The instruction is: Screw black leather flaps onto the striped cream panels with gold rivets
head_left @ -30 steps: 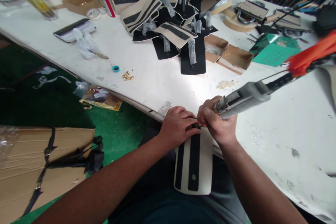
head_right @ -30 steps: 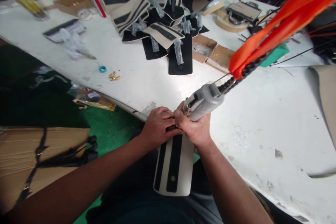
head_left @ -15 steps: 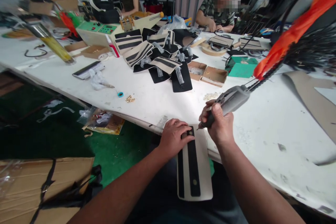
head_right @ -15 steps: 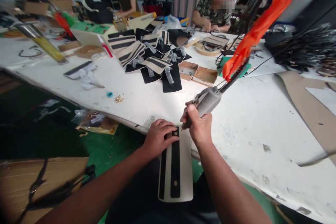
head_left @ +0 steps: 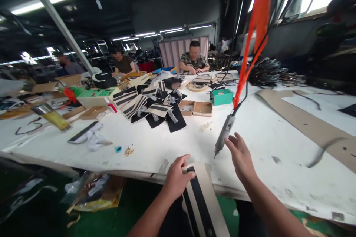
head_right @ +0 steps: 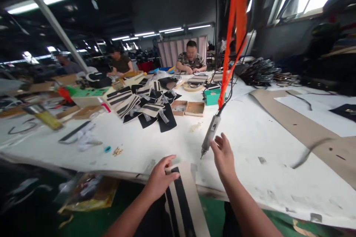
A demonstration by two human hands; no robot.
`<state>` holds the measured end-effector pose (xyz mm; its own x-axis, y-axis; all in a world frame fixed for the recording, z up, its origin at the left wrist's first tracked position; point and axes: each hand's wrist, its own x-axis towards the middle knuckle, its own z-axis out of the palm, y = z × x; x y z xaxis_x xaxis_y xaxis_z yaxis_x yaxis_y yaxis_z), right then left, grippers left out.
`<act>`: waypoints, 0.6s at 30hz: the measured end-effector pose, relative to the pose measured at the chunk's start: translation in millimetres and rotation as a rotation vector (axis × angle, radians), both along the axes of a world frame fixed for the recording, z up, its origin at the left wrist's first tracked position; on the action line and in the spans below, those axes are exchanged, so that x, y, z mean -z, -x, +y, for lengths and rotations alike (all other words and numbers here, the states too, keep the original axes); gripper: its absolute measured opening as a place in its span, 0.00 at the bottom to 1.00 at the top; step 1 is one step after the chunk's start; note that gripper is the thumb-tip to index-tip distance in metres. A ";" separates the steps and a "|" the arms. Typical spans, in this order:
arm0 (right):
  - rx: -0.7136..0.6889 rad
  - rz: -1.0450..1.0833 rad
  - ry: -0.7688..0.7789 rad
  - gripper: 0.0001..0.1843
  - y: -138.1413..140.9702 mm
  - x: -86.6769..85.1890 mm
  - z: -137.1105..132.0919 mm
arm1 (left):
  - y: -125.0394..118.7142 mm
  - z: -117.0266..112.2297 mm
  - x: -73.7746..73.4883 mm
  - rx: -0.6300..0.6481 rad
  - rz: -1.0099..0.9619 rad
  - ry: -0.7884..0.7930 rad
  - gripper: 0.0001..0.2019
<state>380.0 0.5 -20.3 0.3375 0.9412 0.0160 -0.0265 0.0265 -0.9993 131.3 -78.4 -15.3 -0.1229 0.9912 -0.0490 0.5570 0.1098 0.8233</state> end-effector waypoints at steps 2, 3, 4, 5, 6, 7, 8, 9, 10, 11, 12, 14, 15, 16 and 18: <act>0.059 -0.086 0.040 0.52 -1.2 11.8 -33.4 | -4.5 -6.4 -9.1 0.027 -0.122 0.056 0.20; 0.040 -0.120 0.040 0.51 0.9 19.4 -51.3 | -8.3 -10.9 -14.8 0.049 -0.164 0.077 0.16; -0.055 -0.145 0.037 0.49 4.6 26.9 -68.3 | -13.1 -16.1 -21.3 0.071 -0.192 0.086 0.13; -0.198 -0.162 0.025 0.48 9.4 33.2 -83.4 | -18.3 -21.7 -28.7 0.092 -0.208 0.088 0.10; -0.331 -0.175 0.006 0.47 14.7 37.3 -95.6 | -23.5 -27.6 -36.5 0.110 -0.216 0.079 0.09; -0.436 -0.177 -0.007 0.45 19.7 38.1 -104.7 | -28.0 -33.4 -44.5 0.127 -0.218 0.063 0.08; -0.508 -0.168 -0.017 0.41 23.9 35.4 -110.5 | -31.3 -39.2 -52.1 0.133 -0.222 0.039 0.07; -0.538 -0.152 -0.027 0.35 26.8 29.2 -113.4 | -33.0 -45.0 -58.8 0.113 -0.234 -0.002 0.07; -0.539 -0.133 -0.045 0.29 28.4 20.1 -114.2 | -33.0 -51.0 -64.0 0.066 -0.259 -0.057 0.09; -0.530 -0.120 -0.082 0.24 28.7 8.8 -113.8 | -31.4 -57.4 -67.4 -0.015 -0.302 -0.124 0.13; -0.517 -0.119 -0.155 0.21 28.1 -4.0 -113.1 | -28.7 -64.5 -69.1 -0.120 -0.360 -0.192 0.17; -0.486 -0.159 -0.412 0.14 26.3 -30.7 -114.3 | -22.1 -81.0 -67.6 -0.339 -0.518 -0.280 0.22; -0.473 -0.198 -0.566 0.08 25.9 -43.0 -117.1 | -19.4 -90.1 -65.3 -0.399 -0.621 -0.246 0.24; -0.465 -0.246 -0.713 0.04 26.3 -53.8 -121.2 | -17.7 -99.1 -62.6 -0.404 -0.736 -0.149 0.27; -0.480 -0.345 -0.937 0.05 29.0 -68.6 -131.9 | -17.5 -114.7 -58.6 -0.277 -0.962 0.131 0.34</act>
